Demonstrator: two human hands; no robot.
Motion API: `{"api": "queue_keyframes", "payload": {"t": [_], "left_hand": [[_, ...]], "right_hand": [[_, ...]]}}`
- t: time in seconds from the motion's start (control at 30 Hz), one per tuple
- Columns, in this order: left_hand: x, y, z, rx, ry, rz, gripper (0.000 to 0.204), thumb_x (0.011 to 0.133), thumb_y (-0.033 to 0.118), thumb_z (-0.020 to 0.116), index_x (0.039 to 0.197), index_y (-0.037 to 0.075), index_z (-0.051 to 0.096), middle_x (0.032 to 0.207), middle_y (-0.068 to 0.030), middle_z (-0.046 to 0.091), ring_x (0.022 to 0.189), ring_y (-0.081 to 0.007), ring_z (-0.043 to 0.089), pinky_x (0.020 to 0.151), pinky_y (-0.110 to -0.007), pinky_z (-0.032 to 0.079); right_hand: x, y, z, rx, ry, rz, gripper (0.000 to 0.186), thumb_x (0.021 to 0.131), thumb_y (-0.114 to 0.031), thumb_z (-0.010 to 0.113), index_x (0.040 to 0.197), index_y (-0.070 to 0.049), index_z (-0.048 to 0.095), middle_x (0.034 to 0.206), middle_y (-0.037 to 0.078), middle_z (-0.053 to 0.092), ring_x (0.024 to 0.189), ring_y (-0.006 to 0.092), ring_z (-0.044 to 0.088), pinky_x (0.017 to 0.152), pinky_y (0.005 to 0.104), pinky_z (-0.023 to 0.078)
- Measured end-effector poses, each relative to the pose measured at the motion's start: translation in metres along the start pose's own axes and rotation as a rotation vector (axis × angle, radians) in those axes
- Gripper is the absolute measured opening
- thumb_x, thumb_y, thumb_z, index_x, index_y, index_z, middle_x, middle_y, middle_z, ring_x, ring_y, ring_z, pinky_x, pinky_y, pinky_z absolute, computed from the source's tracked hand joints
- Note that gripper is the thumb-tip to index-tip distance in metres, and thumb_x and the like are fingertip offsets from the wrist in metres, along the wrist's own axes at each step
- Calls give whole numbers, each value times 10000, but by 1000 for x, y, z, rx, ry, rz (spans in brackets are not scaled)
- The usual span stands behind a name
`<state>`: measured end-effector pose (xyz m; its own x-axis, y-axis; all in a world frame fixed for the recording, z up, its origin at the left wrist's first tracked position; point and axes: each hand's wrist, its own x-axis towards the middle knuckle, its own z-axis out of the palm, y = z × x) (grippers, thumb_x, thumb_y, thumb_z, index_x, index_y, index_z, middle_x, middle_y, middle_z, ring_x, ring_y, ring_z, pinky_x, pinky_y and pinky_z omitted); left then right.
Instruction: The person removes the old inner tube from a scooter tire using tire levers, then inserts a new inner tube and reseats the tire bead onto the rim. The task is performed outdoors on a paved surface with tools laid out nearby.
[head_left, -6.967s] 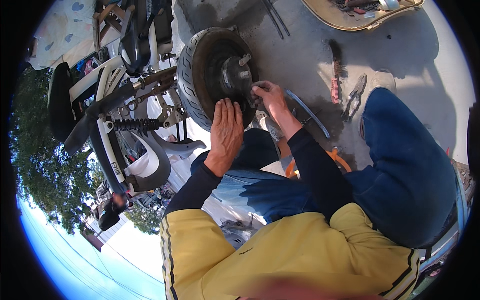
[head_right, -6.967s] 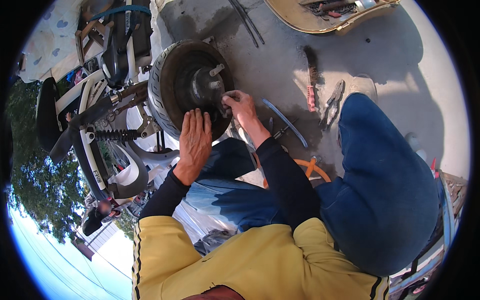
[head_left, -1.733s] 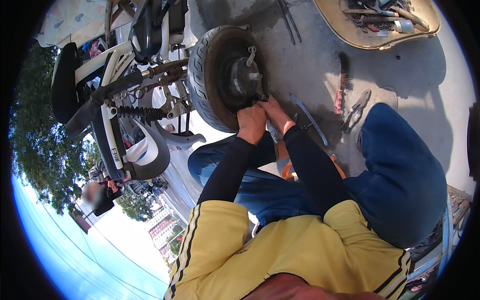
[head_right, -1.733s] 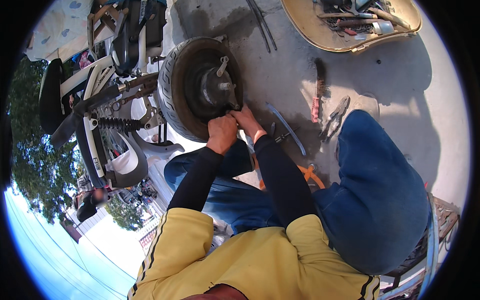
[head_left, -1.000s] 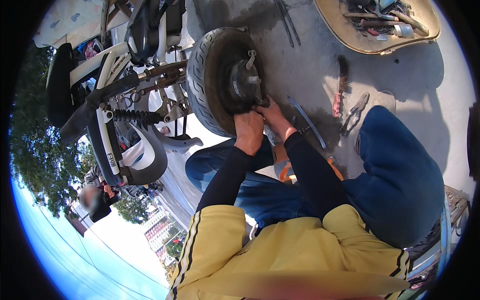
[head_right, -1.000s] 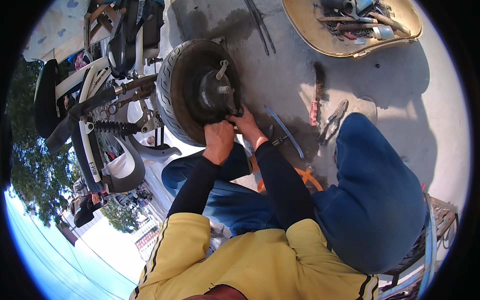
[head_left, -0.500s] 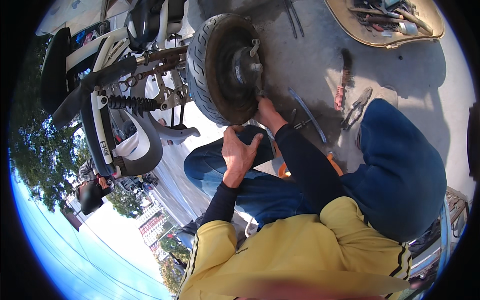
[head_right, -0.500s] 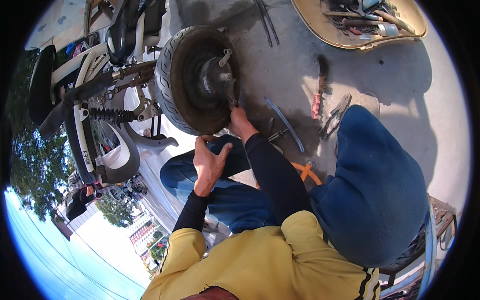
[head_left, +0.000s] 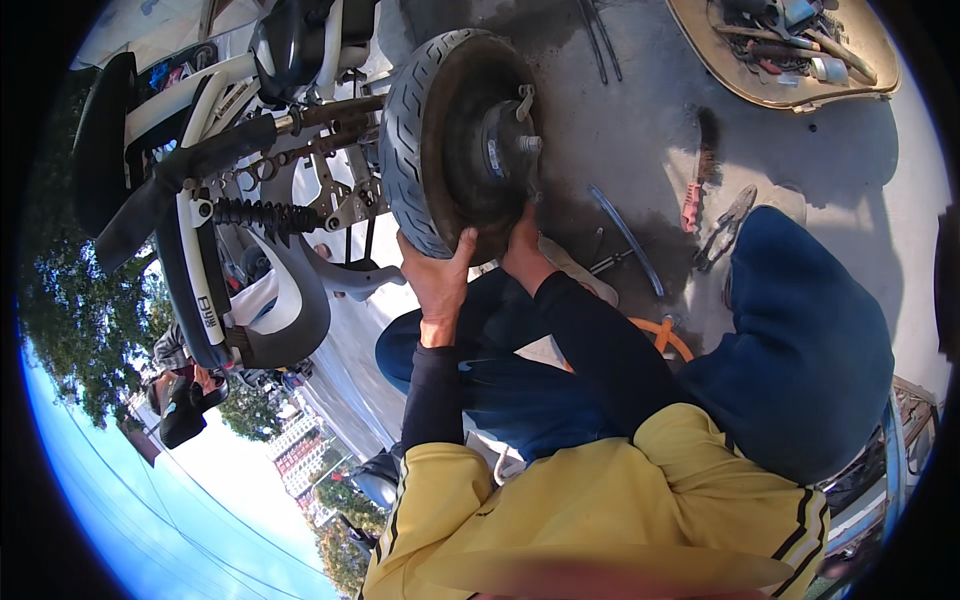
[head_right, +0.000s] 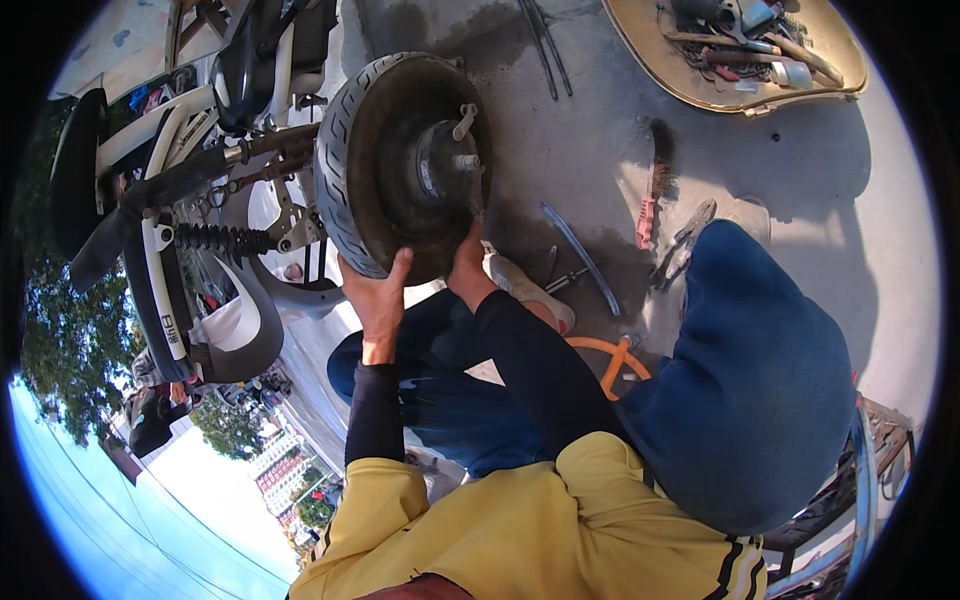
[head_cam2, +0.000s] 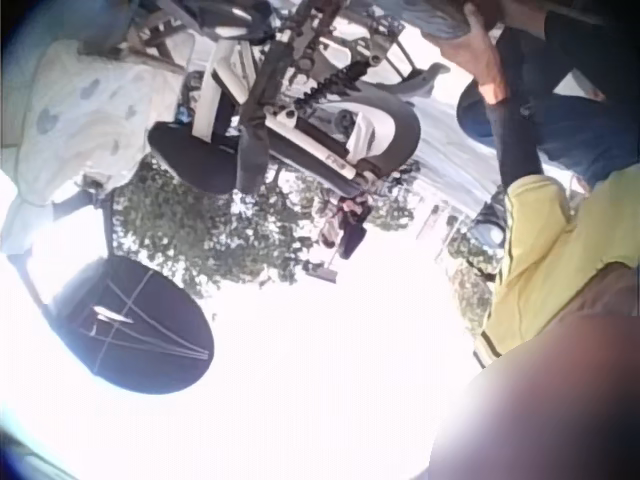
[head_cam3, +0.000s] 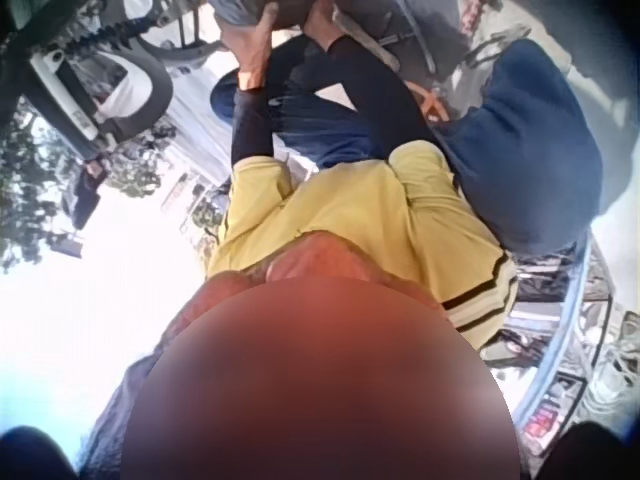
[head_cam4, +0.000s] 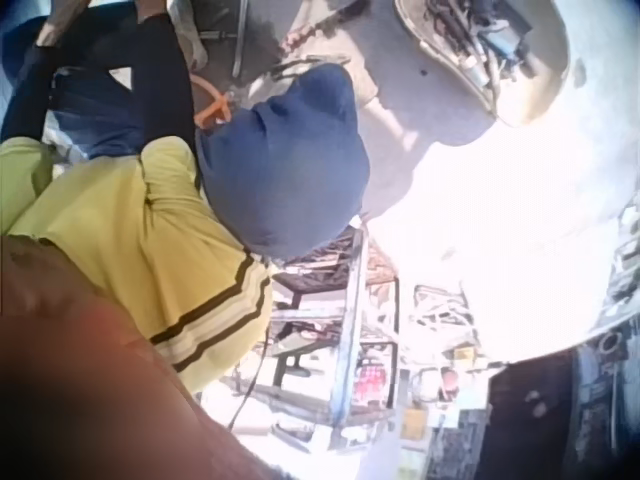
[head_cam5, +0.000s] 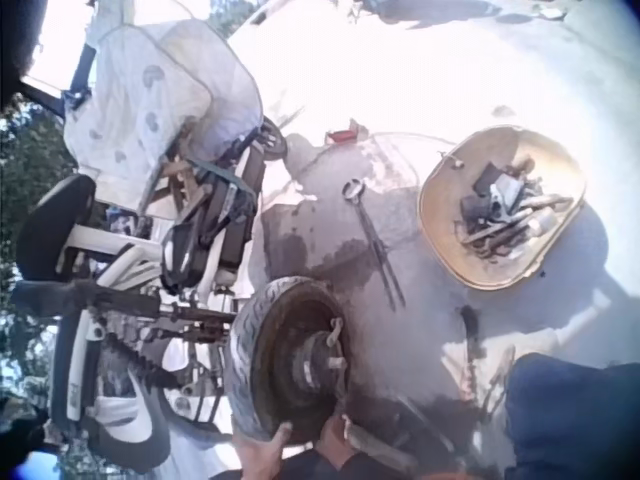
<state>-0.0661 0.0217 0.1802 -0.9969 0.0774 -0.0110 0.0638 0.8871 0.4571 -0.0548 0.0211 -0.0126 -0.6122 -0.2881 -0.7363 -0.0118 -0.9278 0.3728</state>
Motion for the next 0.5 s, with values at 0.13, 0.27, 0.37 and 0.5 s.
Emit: {"api": "queue_keyframes", "payload": {"t": [0.13,0.27,0.37,0.5], "left_hand": [[3,-21,-5,-3,-67,35,964,760,367,970,1430,-109,467,1291,-260,683,1194,-328,660,1073,-387,493],[-6,-3,1,-131,-57,-77,1085,756,396,975,1500,-102,362,1432,-277,548,1329,-336,542,1172,-393,397],[-21,-10,11,-108,-15,-118,1205,759,460,967,1543,-119,258,1493,-318,476,1388,-385,493,1205,-412,356],[-23,-15,12,-79,-31,-171,1247,758,503,958,1541,-143,233,1521,-341,433,1424,-416,460,1220,-425,337]], "right_hand": [[25,-17,-9,-44,-151,44,760,1116,-636,305,1610,-72,431,1620,112,498,1464,303,504,1243,427,380],[5,-14,-9,54,-96,62,774,1106,-660,312,1610,-86,433,1636,106,477,1477,308,486,1230,453,400],[-15,-4,-6,7,-19,-23,796,1099,-684,310,1614,-87,426,1644,108,464,1484,307,479,1222,467,413],[-14,-18,-11,8,-145,87,766,1111,-652,314,1614,-83,420,1640,109,468,1473,308,494,1211,464,428]]}}
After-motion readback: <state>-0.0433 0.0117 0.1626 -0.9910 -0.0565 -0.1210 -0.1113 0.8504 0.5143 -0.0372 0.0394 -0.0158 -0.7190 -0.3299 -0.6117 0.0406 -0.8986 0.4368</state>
